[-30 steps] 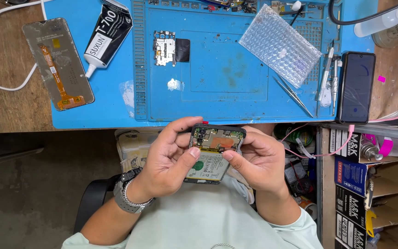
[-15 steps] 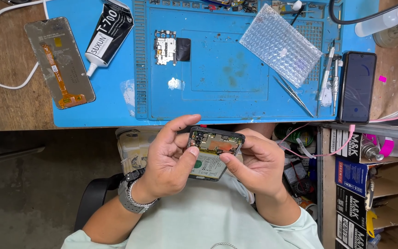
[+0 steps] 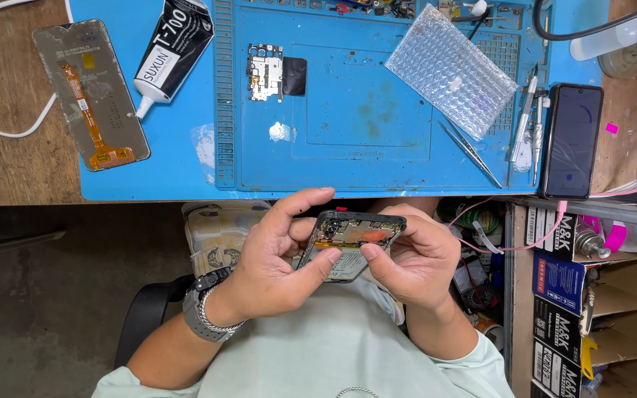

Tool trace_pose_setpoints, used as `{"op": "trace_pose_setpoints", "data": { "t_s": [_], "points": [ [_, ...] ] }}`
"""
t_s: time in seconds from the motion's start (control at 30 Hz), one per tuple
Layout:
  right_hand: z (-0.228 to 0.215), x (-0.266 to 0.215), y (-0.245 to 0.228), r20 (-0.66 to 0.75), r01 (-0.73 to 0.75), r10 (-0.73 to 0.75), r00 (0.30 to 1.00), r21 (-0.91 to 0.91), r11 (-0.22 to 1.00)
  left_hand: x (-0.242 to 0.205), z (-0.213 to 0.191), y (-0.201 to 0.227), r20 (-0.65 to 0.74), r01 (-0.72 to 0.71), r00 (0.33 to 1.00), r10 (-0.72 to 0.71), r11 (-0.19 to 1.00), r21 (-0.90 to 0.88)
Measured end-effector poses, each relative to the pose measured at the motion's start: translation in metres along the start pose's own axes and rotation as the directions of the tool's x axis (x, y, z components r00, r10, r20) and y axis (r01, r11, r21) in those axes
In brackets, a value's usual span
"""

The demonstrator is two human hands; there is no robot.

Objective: The person removes the back cover of a smartphone to access the internal components. They then place the device on a piece of bubble wrap and use a screwdriver to remove screws from the internal metal shielding.

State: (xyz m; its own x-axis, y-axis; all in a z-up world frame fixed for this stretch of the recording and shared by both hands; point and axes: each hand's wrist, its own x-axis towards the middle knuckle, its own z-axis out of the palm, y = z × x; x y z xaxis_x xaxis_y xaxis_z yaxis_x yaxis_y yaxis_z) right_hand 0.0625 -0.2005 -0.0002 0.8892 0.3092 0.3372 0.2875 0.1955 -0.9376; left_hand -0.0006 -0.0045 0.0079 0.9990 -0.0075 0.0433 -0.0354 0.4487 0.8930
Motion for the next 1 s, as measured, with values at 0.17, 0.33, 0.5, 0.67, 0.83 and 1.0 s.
{"op": "trace_pose_setpoints", "data": {
  "t_s": [0.17, 0.33, 0.5, 0.67, 0.83, 1.0],
  "points": [
    [0.008, 0.006, -0.005, 0.001, -0.025, 0.025, 1.0, 0.016, 1.0, 0.001, -0.004, -0.001, 0.029, -0.023, 0.999, 0.02, 0.997, 0.075],
    [0.01, 0.003, -0.003, -0.018, -0.086, 0.087, 0.996, 0.044, 0.995, 0.0, -0.005, -0.003, 0.055, -0.031, 0.998, 0.025, 0.994, 0.105],
    [0.008, -0.002, 0.005, -0.067, -0.169, 0.173, 0.983, 0.064, 0.984, 0.006, -0.001, 0.006, 0.034, -0.002, 0.999, -0.003, 0.99, 0.142],
    [0.009, -0.007, 0.016, -0.085, -0.244, 0.254, 0.963, 0.114, 0.963, 0.008, -0.002, -0.003, -0.004, 0.05, 0.999, -0.05, 0.995, 0.08],
    [0.012, 0.001, 0.008, -0.029, -0.314, 0.327, 0.945, 0.204, 0.927, 0.009, -0.002, -0.004, -0.054, 0.117, 0.992, -0.116, 0.993, 0.002],
    [0.009, -0.002, 0.017, -0.031, -0.301, 0.313, 0.949, 0.195, 0.933, 0.007, -0.001, -0.006, -0.055, 0.116, 0.992, -0.113, 0.992, 0.045]
  ]
}}
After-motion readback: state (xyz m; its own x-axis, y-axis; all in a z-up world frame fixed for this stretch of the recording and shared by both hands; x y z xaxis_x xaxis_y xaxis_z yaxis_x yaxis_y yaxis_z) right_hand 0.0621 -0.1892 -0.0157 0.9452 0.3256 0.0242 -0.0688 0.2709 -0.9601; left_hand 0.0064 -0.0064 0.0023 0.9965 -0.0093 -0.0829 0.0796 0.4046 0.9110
